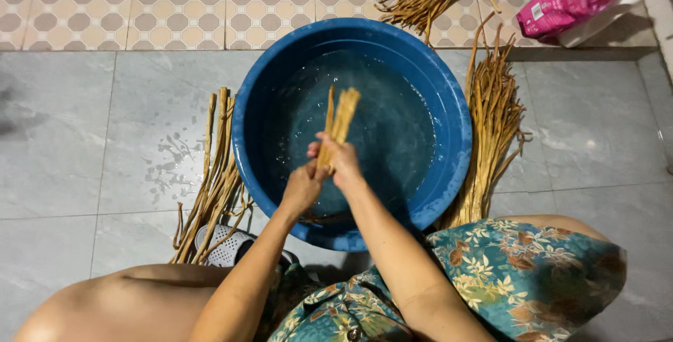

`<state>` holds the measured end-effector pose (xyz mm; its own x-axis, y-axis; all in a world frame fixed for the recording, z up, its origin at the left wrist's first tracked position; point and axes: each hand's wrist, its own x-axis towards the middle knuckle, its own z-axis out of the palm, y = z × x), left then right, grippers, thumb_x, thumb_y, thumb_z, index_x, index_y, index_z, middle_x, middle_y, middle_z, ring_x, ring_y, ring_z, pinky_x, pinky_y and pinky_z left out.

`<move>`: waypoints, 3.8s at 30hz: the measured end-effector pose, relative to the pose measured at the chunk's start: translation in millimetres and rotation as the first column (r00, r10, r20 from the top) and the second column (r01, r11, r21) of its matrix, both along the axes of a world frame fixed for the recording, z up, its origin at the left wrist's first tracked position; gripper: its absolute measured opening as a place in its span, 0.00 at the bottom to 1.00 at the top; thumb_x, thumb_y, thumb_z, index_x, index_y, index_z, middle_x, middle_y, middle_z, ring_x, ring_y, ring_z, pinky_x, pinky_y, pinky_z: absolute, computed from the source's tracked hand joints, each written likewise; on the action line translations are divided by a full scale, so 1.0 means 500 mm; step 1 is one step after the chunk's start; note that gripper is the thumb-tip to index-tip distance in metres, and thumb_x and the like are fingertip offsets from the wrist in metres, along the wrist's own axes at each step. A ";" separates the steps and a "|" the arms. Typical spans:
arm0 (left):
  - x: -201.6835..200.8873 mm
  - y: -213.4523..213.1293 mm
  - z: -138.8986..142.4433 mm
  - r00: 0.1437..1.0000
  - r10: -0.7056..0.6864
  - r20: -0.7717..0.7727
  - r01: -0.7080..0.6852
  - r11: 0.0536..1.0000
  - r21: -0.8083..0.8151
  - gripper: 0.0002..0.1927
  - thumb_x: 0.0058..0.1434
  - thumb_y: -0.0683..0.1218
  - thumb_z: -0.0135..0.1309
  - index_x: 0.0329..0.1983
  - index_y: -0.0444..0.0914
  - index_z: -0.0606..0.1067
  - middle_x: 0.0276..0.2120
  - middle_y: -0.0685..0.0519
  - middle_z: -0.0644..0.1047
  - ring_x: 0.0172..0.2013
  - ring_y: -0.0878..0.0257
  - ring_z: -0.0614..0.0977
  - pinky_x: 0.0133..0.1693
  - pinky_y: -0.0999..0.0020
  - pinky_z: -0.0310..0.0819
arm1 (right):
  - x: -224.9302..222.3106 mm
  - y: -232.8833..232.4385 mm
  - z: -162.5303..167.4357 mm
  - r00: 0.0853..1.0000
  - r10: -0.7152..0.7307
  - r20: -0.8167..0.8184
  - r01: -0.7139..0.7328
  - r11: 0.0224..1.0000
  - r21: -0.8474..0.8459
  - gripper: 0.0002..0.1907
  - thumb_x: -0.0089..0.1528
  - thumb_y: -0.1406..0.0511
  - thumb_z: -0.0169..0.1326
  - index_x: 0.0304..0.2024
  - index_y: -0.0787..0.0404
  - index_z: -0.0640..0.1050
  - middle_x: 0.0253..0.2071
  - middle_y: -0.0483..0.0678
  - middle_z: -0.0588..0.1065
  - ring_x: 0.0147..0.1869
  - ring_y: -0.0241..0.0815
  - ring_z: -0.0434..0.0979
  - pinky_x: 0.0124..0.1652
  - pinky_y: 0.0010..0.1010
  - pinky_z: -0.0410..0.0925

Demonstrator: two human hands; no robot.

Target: The person sits on the floor and repeatedly submerges bundles of dried sticks into a blue basin of water. They agitate the sticks by hand to ensure they are fully wetted, then place them aside on the floor. The process is repeated for multiple bundles throughout the clip.

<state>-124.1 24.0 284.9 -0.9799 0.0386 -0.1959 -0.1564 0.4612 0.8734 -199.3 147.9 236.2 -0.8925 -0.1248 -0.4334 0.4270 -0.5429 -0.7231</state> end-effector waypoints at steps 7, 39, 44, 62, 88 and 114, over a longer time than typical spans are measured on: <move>0.054 0.032 0.037 0.965 -0.240 0.102 0.245 0.969 -0.039 0.18 0.68 0.56 0.50 0.42 0.37 0.79 0.25 0.44 0.79 0.30 0.51 0.82 0.36 0.56 0.74 | -0.076 0.189 -0.042 0.965 -0.259 0.029 0.260 0.950 -0.172 0.18 0.70 0.55 0.50 0.49 0.63 0.76 0.36 0.48 0.79 0.39 0.44 0.80 0.39 0.36 0.74; 0.040 0.031 -0.046 0.992 -0.021 0.122 -0.040 0.877 0.479 0.09 0.67 0.48 0.55 0.41 0.36 0.76 0.24 0.59 0.75 0.26 0.70 0.74 0.30 0.72 0.68 | -0.034 0.140 -0.029 0.931 -0.365 -0.001 0.365 0.931 -0.017 0.22 0.71 0.50 0.47 0.46 0.63 0.77 0.34 0.51 0.77 0.33 0.43 0.78 0.37 0.37 0.75; -0.002 -0.020 -0.045 0.973 0.183 0.139 -0.202 0.970 0.139 0.20 0.69 0.56 0.53 0.36 0.34 0.79 0.20 0.53 0.75 0.23 0.65 0.74 0.27 0.67 0.68 | 0.019 -0.001 0.033 0.989 0.107 -0.099 -0.125 0.972 -0.198 0.20 0.63 0.57 0.55 0.54 0.60 0.70 0.45 0.54 0.79 0.43 0.48 0.84 0.44 0.41 0.77; 0.054 0.020 -0.019 0.931 -0.225 0.287 0.250 0.967 -0.052 0.26 0.71 0.61 0.44 0.38 0.36 0.80 0.29 0.37 0.80 0.34 0.45 0.83 0.41 0.53 0.75 | -0.032 0.121 -0.050 0.988 -0.122 0.097 0.152 0.890 -0.431 0.17 0.72 0.58 0.54 0.57 0.62 0.74 0.30 0.42 0.70 0.28 0.37 0.72 0.36 0.37 0.73; 0.033 -0.014 0.048 0.939 -0.206 0.276 0.162 0.971 0.174 0.24 0.66 0.60 0.52 0.55 0.38 0.73 0.38 0.47 0.83 0.39 0.58 0.85 0.42 0.63 0.78 | -0.014 0.092 0.043 0.986 -0.124 -0.113 0.097 0.971 -0.219 0.16 0.69 0.59 0.51 0.55 0.61 0.74 0.32 0.47 0.74 0.32 0.39 0.75 0.38 0.35 0.73; 0.017 -0.008 0.080 0.931 -0.182 0.318 -0.099 0.709 0.698 0.19 0.72 0.56 0.45 0.52 0.37 0.74 0.36 0.48 0.82 0.27 0.65 0.81 0.32 0.71 0.79 | 0.036 0.043 0.216 0.905 0.276 -0.325 -0.182 0.939 0.292 0.20 0.68 0.58 0.54 0.50 0.70 0.80 0.40 0.54 0.82 0.41 0.41 0.84 0.42 0.32 0.77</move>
<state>-115.6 19.8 324.8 -0.8465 0.3396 -0.4100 -0.4992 -0.2390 0.8329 -181.5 169.2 344.1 -0.9518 -0.2745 -0.1367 0.2064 -0.2437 -0.9476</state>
